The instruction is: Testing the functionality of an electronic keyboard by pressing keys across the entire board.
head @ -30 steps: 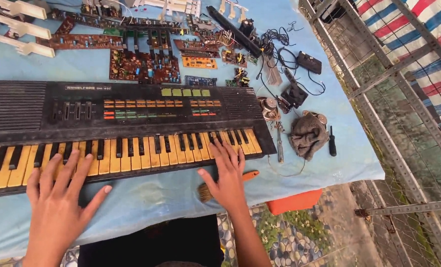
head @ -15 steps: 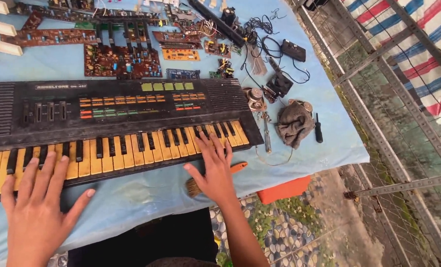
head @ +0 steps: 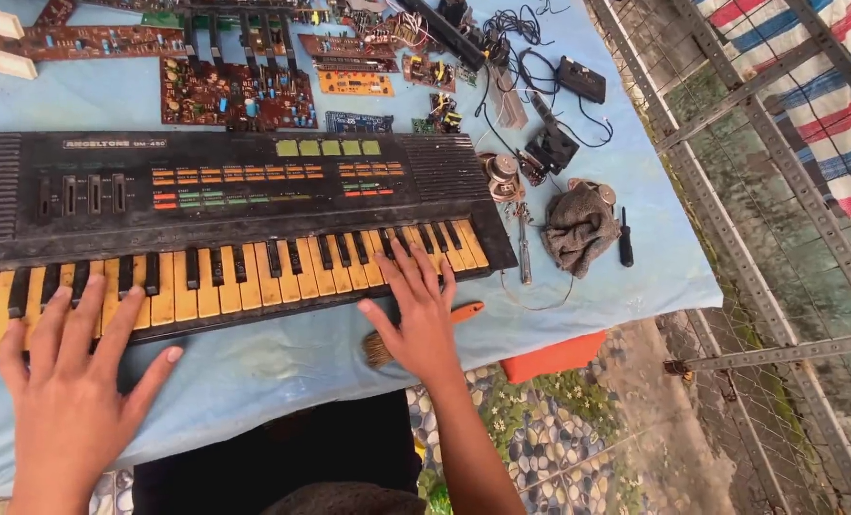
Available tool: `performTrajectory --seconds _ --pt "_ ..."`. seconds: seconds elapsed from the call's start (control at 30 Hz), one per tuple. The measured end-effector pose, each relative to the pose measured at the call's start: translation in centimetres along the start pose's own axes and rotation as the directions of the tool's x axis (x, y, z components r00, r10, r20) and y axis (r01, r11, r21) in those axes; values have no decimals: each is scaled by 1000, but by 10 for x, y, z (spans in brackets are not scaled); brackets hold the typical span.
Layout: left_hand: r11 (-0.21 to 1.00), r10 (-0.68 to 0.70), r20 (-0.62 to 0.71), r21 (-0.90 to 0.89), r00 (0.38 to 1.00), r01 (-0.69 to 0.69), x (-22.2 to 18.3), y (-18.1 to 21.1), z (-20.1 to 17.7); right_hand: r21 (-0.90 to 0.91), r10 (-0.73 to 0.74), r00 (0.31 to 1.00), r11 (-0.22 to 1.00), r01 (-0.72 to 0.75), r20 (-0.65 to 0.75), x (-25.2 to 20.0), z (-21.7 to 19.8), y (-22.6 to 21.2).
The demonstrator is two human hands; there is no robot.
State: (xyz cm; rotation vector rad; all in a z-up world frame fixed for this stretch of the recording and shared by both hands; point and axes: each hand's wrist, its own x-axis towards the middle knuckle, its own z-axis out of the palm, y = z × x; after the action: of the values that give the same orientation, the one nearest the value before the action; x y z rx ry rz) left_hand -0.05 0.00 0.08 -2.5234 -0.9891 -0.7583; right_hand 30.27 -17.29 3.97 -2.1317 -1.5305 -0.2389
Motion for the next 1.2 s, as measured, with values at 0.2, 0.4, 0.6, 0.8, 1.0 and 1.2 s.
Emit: performTrajectory --seconds 0.2,0.4,0.6,0.8,1.0,1.2 --pt "996 -10 53 88 999 5 5 3 -6 -8 19 999 1000 -19 26 -2 7 3" --pt "998 -34 40 56 999 32 10 6 -7 -57 27 999 998 -26 18 0 9 3" --pt "998 -26 94 61 995 21 12 6 -9 -64 18 1000 998 -18 9 1 10 2" --pt "996 -65 61 -49 996 68 8 5 -1 29 45 998 999 -44 -35 0 9 4" --pt "984 -147 22 -102 989 148 -7 0 12 60 49 991 997 -41 -126 -1 10 5" --pt "965 -135 23 -225 991 137 -4 -1 10 36 8 989 999 -3 -147 3 8 2"
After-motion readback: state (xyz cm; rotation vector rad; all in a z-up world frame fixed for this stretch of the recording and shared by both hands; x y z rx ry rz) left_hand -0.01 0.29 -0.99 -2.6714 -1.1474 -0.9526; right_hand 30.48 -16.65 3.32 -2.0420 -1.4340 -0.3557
